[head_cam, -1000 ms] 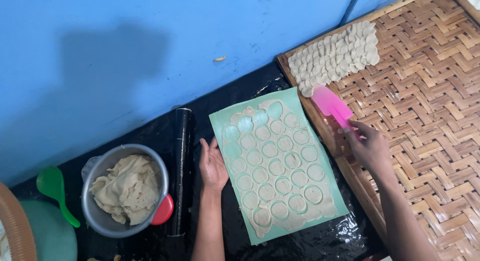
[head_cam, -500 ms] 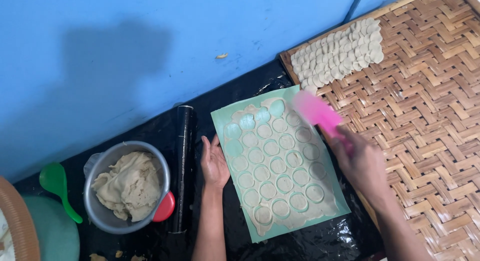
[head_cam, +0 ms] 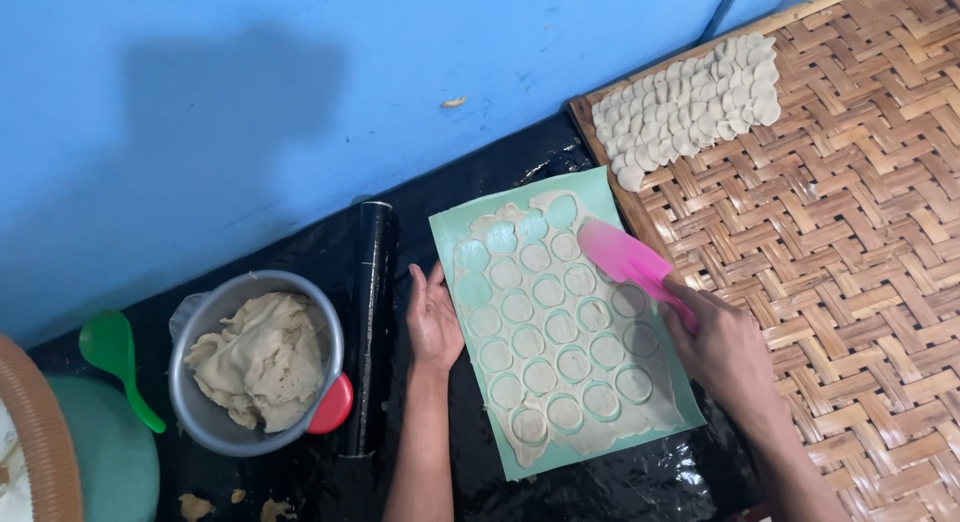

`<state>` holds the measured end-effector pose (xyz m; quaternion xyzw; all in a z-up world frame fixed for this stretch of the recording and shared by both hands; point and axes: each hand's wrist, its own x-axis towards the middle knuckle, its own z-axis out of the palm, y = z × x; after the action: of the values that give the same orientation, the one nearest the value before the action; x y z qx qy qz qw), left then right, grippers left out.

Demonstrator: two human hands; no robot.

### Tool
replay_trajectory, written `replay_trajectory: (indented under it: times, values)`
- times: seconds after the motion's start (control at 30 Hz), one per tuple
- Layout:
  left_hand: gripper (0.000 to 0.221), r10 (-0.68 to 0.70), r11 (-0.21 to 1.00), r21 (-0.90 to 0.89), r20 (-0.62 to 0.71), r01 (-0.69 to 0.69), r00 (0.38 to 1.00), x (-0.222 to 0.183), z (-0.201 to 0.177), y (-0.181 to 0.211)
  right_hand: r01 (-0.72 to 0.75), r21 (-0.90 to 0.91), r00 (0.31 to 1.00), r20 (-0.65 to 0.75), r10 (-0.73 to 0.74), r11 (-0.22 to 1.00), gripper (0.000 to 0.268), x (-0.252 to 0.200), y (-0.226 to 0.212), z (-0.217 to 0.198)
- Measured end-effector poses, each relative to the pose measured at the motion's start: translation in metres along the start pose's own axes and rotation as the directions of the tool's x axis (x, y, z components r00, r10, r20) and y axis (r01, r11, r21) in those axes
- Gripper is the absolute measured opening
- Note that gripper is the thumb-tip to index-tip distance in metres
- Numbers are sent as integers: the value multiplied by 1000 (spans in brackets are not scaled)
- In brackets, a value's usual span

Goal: Cutting circular shapes out of a flattened sheet of dough using a round mold.

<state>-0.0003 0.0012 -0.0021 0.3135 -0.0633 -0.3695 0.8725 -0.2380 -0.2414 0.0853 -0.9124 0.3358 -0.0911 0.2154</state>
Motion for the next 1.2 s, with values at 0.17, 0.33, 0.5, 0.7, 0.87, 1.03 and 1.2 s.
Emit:
replay_trajectory:
  times: [0.17, 0.33, 0.5, 0.7, 0.87, 1.03, 1.2]
  values:
    - [81, -4, 1000, 25, -28, 5, 1000, 0, 3, 1, -14, 12, 999, 31, 14, 1000, 39, 9, 15, 6]
    - [81, 5, 1000, 5, -4, -5, 1000, 1, -1, -1, -56, 49, 996, 73, 53, 997, 40, 17, 28, 12]
    - [80, 11, 1000, -15, 7, -11, 1000, 3, 0, 0, -42, 156, 994, 109, 25, 987, 44, 23, 45, 20]
    - [80, 7, 999, -47, -2, -7, 1000, 3, -3, -2, -245, 256, 942, 289, 168, 935, 48, 29, 51, 22]
    - [80, 18, 999, -47, 24, -16, 1000, 5, -8, -4, -251, 416, 944, 306, 126, 874, 46, 29, 57, 24]
    - [79, 17, 998, -54, 31, -16, 999, 3, -3, -2, -350, 526, 913, 378, 155, 775, 45, 27, 56, 18]
    - [79, 16, 998, -62, 42, -13, 999, 3, -6, -2, -351, 607, 922, 355, 152, 713, 44, 34, 76, 23]
